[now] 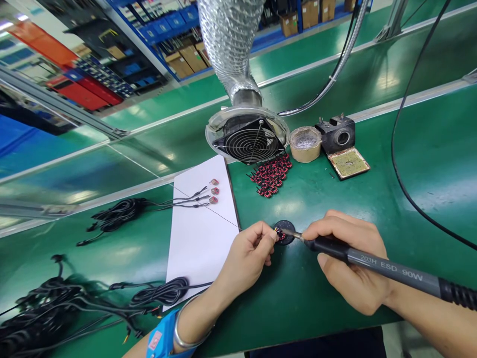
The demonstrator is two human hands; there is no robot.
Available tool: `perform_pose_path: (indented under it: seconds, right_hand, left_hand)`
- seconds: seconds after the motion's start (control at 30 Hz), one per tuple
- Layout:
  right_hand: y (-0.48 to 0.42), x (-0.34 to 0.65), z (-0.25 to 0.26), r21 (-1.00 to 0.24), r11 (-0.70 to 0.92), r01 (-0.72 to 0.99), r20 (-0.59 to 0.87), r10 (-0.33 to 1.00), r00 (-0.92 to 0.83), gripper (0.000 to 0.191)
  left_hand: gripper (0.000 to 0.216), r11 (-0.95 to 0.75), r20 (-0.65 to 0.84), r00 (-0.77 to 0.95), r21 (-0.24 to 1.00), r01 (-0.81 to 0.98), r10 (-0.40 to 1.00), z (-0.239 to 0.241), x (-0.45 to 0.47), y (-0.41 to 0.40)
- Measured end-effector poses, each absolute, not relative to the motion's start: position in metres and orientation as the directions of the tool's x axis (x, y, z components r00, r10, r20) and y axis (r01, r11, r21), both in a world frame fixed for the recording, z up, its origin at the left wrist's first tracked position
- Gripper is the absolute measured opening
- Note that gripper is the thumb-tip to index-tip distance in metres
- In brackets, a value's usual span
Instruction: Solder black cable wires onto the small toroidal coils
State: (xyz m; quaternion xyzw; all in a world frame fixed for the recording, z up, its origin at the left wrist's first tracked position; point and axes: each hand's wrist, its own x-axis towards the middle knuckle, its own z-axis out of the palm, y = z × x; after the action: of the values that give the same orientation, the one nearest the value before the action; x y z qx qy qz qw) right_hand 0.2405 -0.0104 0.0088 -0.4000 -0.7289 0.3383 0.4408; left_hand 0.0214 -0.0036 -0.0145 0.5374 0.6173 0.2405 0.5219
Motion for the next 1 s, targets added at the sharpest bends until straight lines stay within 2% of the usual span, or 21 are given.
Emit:
perform_pose_path:
  seconds: [0.63,0.87,1.0]
  right_hand:
    - [-0.009,0.243,0.005,-0.845,0.460,0.275,0.389,0.879,-0.274,0.026]
    - [-0.001,0.247,-0.002,-0.815,0.496,0.300,0.452,0.868,-0.205,0.026]
    - [0.001,0.247,-0.005,-0.798,0.513,0.315,0.477,0.858,-0.188,0.024]
  left_hand:
    - [0.028,0.313,-0.393,0.152,0.871,0.379,0.907,-0.016,0.020,-0.005]
    - [0.028,0.146,-0.318,0.252,0.837,0.528,0.914,-0.007,0.015,-0.013]
    - [0.025,0.105,-0.306,0.276,0.821,0.561,0.911,-0.006,0.013,-0.013]
